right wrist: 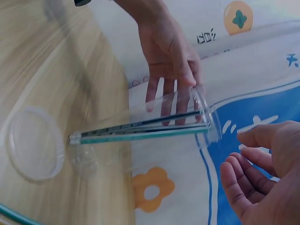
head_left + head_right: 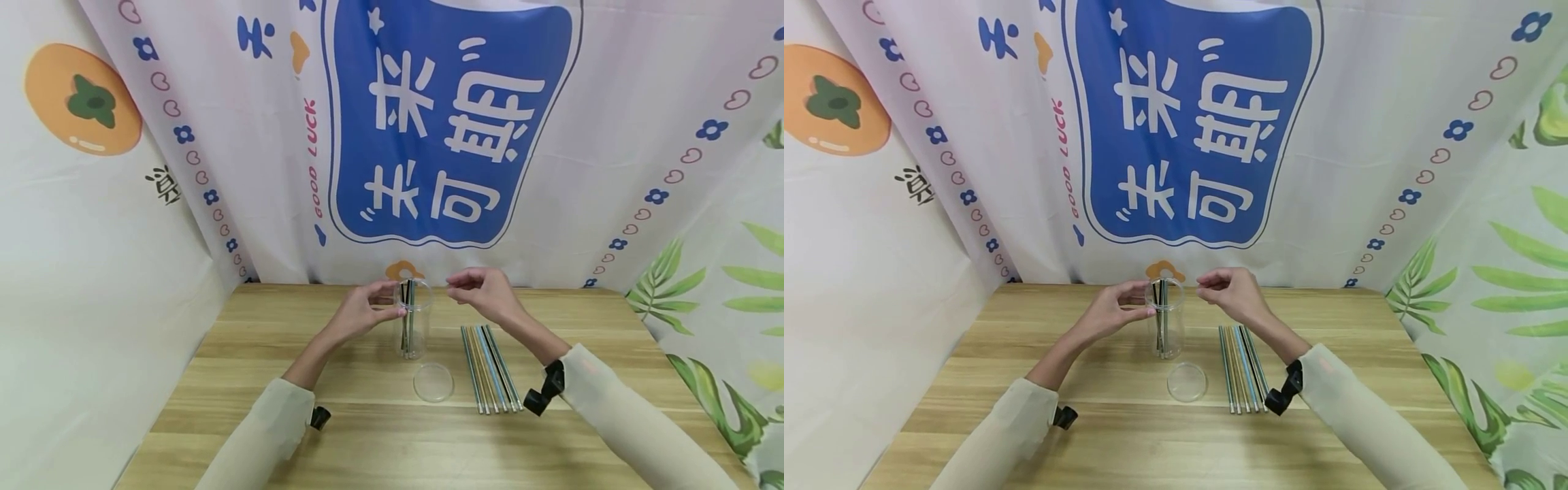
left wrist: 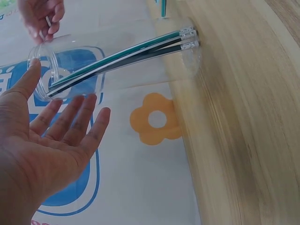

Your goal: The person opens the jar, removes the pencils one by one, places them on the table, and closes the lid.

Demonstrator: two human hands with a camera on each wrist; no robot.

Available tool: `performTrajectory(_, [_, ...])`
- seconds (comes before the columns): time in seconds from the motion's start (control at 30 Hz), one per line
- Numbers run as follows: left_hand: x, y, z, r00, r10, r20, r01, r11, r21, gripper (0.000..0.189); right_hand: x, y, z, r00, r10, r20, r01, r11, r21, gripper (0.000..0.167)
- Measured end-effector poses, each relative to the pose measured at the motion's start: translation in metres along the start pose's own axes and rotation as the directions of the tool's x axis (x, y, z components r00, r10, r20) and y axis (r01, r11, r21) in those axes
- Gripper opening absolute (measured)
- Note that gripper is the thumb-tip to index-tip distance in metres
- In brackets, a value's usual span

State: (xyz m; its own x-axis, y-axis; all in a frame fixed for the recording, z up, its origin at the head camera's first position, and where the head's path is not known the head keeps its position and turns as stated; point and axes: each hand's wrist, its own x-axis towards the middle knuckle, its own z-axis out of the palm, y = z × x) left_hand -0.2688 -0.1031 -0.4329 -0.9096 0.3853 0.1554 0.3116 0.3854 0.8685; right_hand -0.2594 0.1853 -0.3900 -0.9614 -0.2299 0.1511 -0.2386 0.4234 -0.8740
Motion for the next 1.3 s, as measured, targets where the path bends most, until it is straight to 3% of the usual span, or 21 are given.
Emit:
performTrajectory(0.33, [0.0,-0.001,0.0,1.0,-0.002,0.006,0.002,1.0,-0.012,0.064,0.01,-0.023,0.011,0.997,-0.073,0.029,0.074,0.996,-0.053,0.021])
performTrajectory(0.63, [0.002,-0.002,0.002,1.0,0.017,0.007,-0.017,1.0,-0.019,0.062,0.022,-0.034,0.018,0.997,-0.054,0.05,0.057,0.997,-0.048,0.021])
performTrajectory(1.03, [0.001,-0.003,0.0,1.0,0.011,0.02,-0.01,1.0,-0.02,0.058,0.034,-0.048,0.03,0.981,-0.078,0.179,0.104,0.985,-0.14,0.021])
performTrajectory(1.3, [0.002,-0.005,-0.001,0.999,0.015,0.028,-0.014,0.999,-0.033,0.06,0.039,-0.049,0.039,0.974,-0.097,0.207,0.132,0.978,-0.164,0.02])
